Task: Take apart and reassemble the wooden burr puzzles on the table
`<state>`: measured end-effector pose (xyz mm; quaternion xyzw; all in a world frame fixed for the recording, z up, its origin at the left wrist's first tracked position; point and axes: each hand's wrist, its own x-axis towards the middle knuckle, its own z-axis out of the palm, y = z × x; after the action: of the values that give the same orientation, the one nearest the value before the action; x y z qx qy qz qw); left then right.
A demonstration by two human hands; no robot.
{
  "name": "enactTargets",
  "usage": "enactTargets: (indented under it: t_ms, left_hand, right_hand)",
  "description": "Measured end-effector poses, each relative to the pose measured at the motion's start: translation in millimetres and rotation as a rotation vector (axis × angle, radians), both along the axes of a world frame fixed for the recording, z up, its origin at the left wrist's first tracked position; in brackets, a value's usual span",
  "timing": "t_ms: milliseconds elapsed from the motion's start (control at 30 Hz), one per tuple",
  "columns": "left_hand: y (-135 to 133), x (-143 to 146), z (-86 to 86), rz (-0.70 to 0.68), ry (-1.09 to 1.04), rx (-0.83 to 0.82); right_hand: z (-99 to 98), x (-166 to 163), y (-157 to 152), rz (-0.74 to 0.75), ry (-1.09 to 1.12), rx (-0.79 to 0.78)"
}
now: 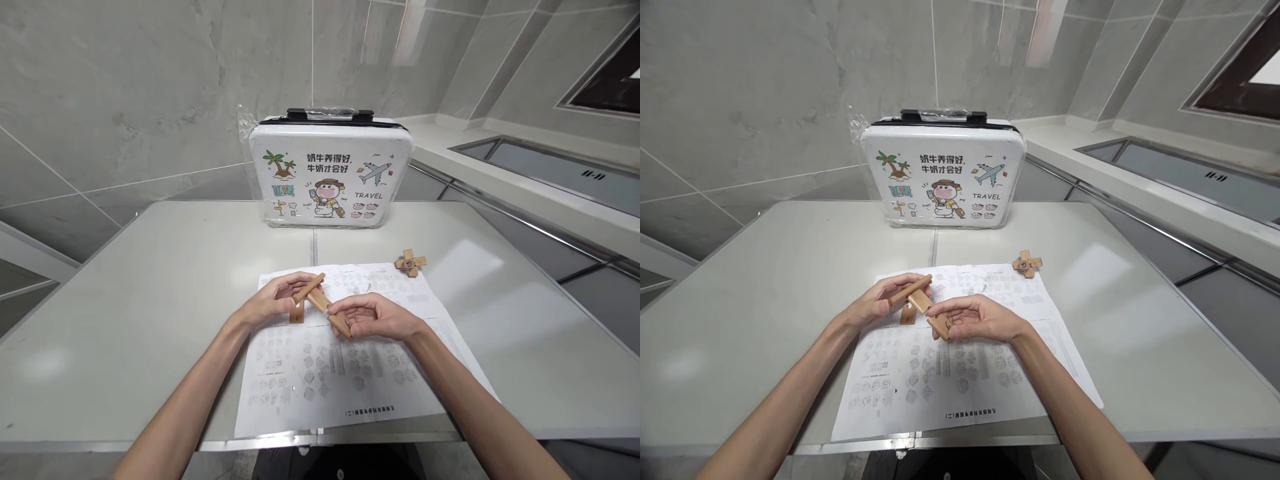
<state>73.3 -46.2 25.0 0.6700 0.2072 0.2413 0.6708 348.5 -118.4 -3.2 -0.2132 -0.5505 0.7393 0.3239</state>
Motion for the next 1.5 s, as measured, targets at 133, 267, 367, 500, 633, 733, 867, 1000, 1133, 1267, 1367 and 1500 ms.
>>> enactTargets:
  t_ms: [133,267,367,500,633,733,867,1000,1133,1267,1367,1500]
  left_hand:
    - [-0.3,0.3,3.8,0.005,0.016,0.034]
    - [0.4,-2.4,4.6,-0.038,0.042,0.044]
    - [0.7,-3.3,4.3,-0.062,0.038,0.054]
    - [-0.7,-0.4,4.3,-0.018,0.03,0.048]
    - [-2.5,1.1,3.5,0.002,0.027,0.035]
    - [-2.8,0.2,1.1,-0.047,0.037,0.004]
    - [-2.4,-0.4,-3.3,-0.023,0.063,0.027]
    - [-3.0,0.6,-4.8,-0.011,0.07,0.039]
    - [-5.5,3.0,-3.9,-0.063,0.113,0.049]
    - [-7.8,5.8,-3.8,-0.062,0.123,0.062]
    - [-8.0,6.5,-3.9,-0.066,0.107,0.057]
    - [-8.1,6.6,-2.4,-0.075,0.095,0.051]
  right_hand:
    - [1.2,0.1,-0.3,0.01,0.007,0.002]
    - [3.3,0.4,-0.6,0.034,-0.007,0.003]
    - [3.1,0.3,-0.2,0.058,-0.005,-0.001]
    - [0.9,0.1,0.3,0.029,0.001,-0.002]
    - [1.0,-0.2,-0.5,0.04,0.017,-0.003]
    - [1.9,-0.6,-1.0,0.07,0.035,0.005]
    - [0.9,-1.2,-0.1,0.051,0.038,0.014]
    - [-0.7,-1.8,0.9,0.039,0.049,0.016]
    - [-1.0,-2.8,1.2,0.029,0.008,0.019]
    - [-1.4,-3.2,1.9,0.035,0.011,0.019]
    - [0.1,-3.3,2.1,0.047,0.034,0.022]
    - [4.0,-3.4,1.8,0.056,0.043,0.017]
